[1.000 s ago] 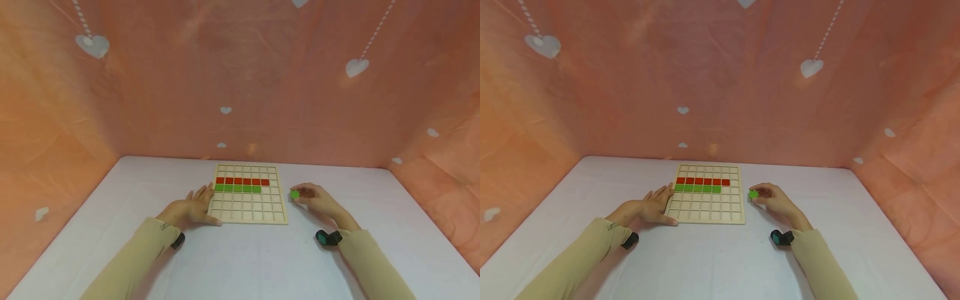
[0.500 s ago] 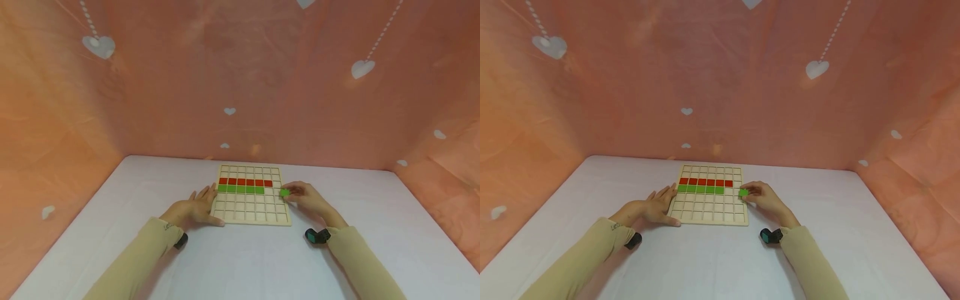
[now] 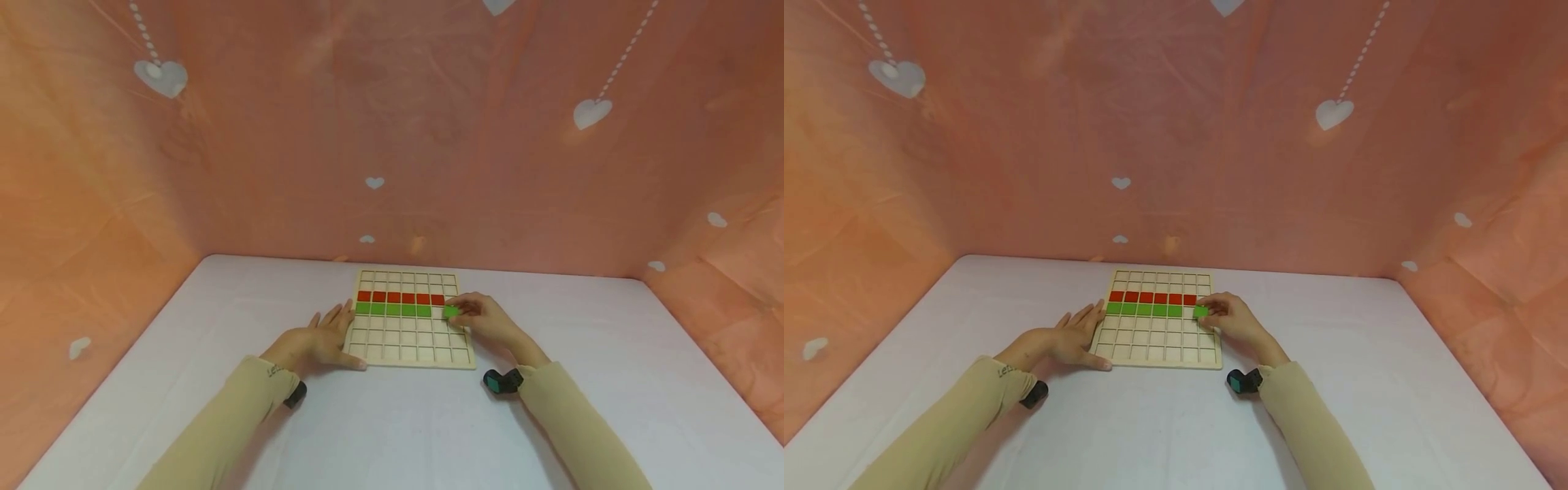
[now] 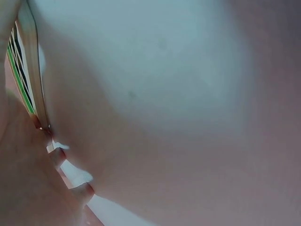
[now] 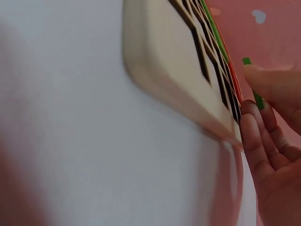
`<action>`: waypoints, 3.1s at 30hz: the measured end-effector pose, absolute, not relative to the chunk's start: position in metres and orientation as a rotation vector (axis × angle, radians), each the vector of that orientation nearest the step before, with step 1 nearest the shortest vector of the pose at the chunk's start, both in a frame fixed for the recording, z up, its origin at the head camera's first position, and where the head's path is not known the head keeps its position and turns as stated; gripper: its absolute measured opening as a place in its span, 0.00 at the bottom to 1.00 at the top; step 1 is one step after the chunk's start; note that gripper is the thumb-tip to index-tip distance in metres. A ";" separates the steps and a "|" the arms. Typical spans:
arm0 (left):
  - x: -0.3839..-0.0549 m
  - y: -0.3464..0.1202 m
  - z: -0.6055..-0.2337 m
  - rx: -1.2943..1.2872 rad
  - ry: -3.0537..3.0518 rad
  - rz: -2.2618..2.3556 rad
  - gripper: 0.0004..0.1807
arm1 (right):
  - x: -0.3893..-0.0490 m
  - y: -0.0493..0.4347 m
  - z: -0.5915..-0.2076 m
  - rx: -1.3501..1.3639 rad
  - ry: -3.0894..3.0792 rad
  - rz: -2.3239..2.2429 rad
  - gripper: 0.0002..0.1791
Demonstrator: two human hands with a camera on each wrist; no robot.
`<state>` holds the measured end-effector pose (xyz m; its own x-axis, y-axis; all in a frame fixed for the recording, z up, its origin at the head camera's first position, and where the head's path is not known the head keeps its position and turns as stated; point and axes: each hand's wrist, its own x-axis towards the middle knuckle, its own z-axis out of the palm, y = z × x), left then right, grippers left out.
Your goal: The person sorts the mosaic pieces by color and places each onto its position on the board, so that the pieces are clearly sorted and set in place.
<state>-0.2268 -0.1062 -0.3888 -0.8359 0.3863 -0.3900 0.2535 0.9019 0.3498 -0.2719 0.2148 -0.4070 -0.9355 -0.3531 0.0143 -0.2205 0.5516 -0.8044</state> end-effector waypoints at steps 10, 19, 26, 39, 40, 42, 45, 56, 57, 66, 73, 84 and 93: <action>-0.226 -0.105 -0.392 0.462 2.617 0.368 0.60 | -0.275 0.207 -0.408 -0.534 2.661 -1.304 0.18; -0.226 -0.104 -0.388 0.446 2.604 0.368 0.60 | -0.282 0.200 -0.406 -0.450 2.654 -1.253 0.16; -0.227 -0.104 -0.389 0.436 2.615 0.387 0.60 | -0.283 0.198 -0.401 -0.437 2.652 -1.213 0.16; -0.227 -0.105 -0.388 0.463 2.595 0.357 0.59 | -0.285 0.193 -0.401 -0.453 2.691 -1.169 0.15; -0.227 -0.105 -0.388 0.465 2.593 0.356 0.58 | -0.285 0.192 -0.401 -0.453 2.698 -1.167 0.14; -0.227 -0.106 -0.388 0.468 2.592 0.356 0.58 | -0.286 0.191 -0.402 -0.462 2.709 -1.162 0.14; -0.228 -0.106 -0.389 0.455 2.596 0.359 0.59 | -0.286 0.190 -0.402 -0.462 2.714 -1.152 0.14; -0.227 -0.104 -0.389 0.465 2.609 0.360 0.59 | -0.281 0.195 -0.403 -0.446 2.697 -1.218 0.16; -0.227 -0.104 -0.388 0.468 2.611 0.357 0.59 | -0.281 0.196 -0.403 -0.446 2.688 -1.233 0.16; -0.226 -0.105 -0.390 0.455 2.628 0.377 0.60 | -0.276 0.204 -0.406 -0.556 2.626 -1.311 0.18; -0.227 -0.105 -0.390 0.447 2.642 0.384 0.61 | -0.274 0.208 -0.409 -0.535 2.598 -1.399 0.19; -0.231 -0.108 -0.388 0.489 2.658 0.352 0.61 | -0.267 0.218 -0.411 -0.450 2.638 -1.466 0.18; -0.230 -0.107 -0.384 0.510 2.665 0.349 0.59 | -0.265 0.226 -0.409 -0.390 2.754 -1.304 0.16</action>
